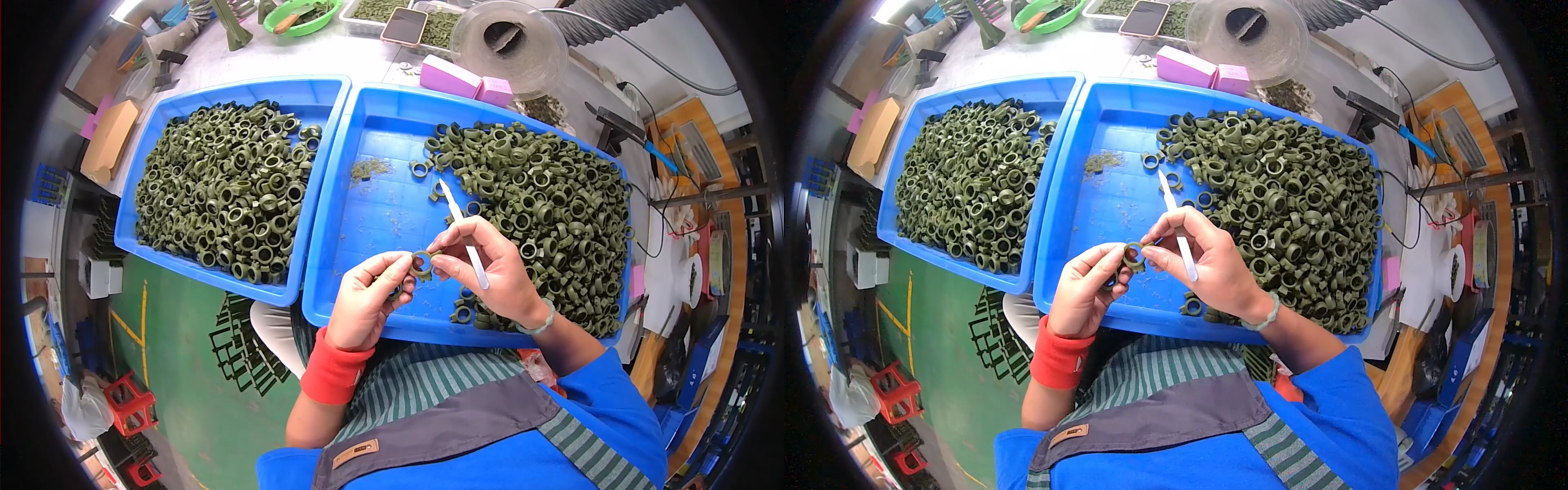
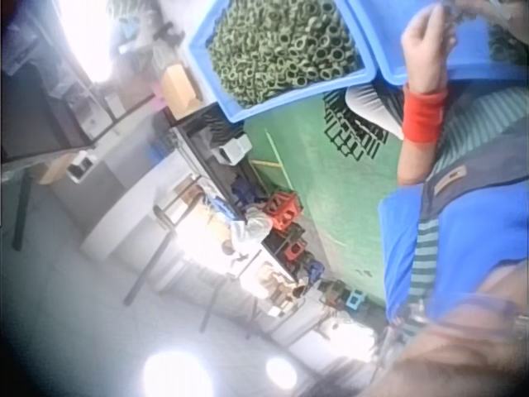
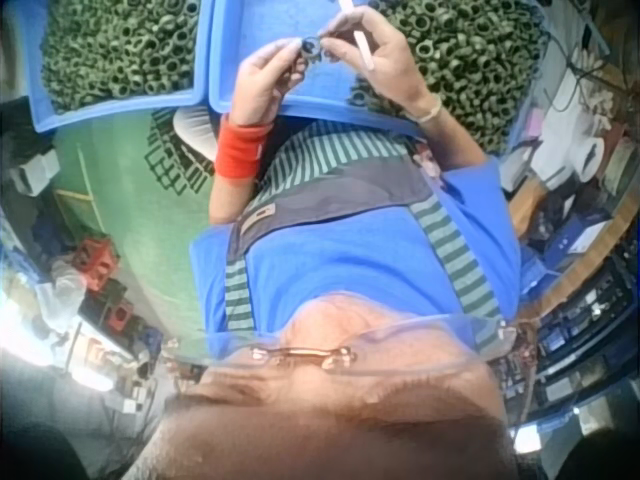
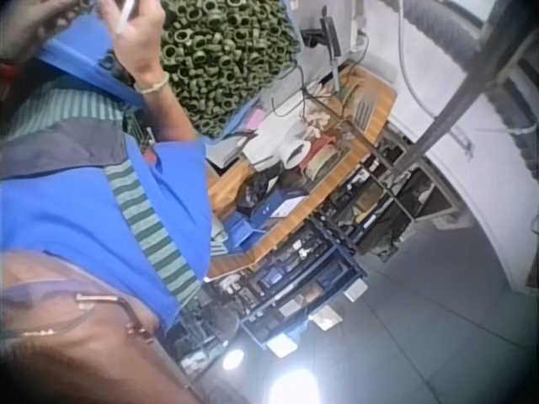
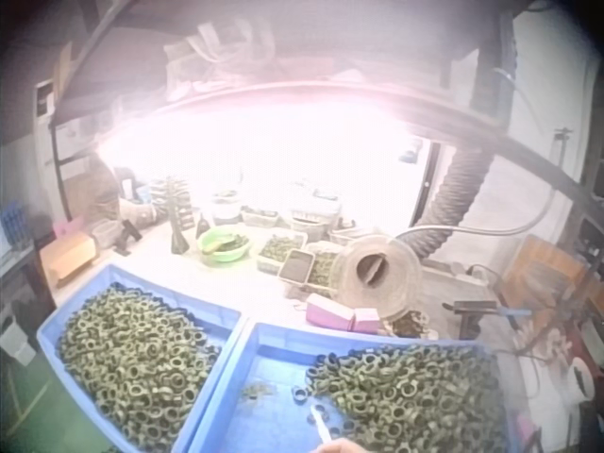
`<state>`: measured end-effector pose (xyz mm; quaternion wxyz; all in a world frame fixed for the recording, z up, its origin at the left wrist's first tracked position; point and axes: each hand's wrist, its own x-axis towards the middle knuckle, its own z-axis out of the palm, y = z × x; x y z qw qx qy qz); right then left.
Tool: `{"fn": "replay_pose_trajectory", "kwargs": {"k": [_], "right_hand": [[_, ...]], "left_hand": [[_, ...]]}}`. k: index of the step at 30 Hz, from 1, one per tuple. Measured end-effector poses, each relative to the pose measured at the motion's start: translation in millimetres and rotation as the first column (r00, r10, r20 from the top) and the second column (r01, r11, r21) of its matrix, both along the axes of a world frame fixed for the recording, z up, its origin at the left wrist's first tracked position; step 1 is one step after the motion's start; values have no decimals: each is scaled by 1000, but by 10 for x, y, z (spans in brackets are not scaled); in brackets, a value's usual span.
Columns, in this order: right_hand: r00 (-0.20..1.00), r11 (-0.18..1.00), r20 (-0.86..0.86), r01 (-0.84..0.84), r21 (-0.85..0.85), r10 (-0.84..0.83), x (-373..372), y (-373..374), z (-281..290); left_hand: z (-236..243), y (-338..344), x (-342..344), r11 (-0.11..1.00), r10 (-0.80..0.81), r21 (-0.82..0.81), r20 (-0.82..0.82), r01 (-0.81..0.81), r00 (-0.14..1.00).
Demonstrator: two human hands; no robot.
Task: The person cleans green rubber rings using a small tool, scraping the inside and edges of the rings before placing them into a tray.
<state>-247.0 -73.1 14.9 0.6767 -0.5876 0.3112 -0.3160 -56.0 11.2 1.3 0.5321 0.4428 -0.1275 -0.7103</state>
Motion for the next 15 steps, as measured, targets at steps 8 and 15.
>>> {"fn": "replay_pose_trajectory", "kwargs": {"k": [8, 15], "right_hand": [[993, 954, -108, 11, -299, -45, 32, 52, 32], [999, 996, 29, 32, -87, -30, 32, 53, 11]], "left_hand": [[78, 37, -87, 975, -64, -178, 338, 131, 939], [2, 39, -34, 994, -71, -84, 1, 70, 998]]}}
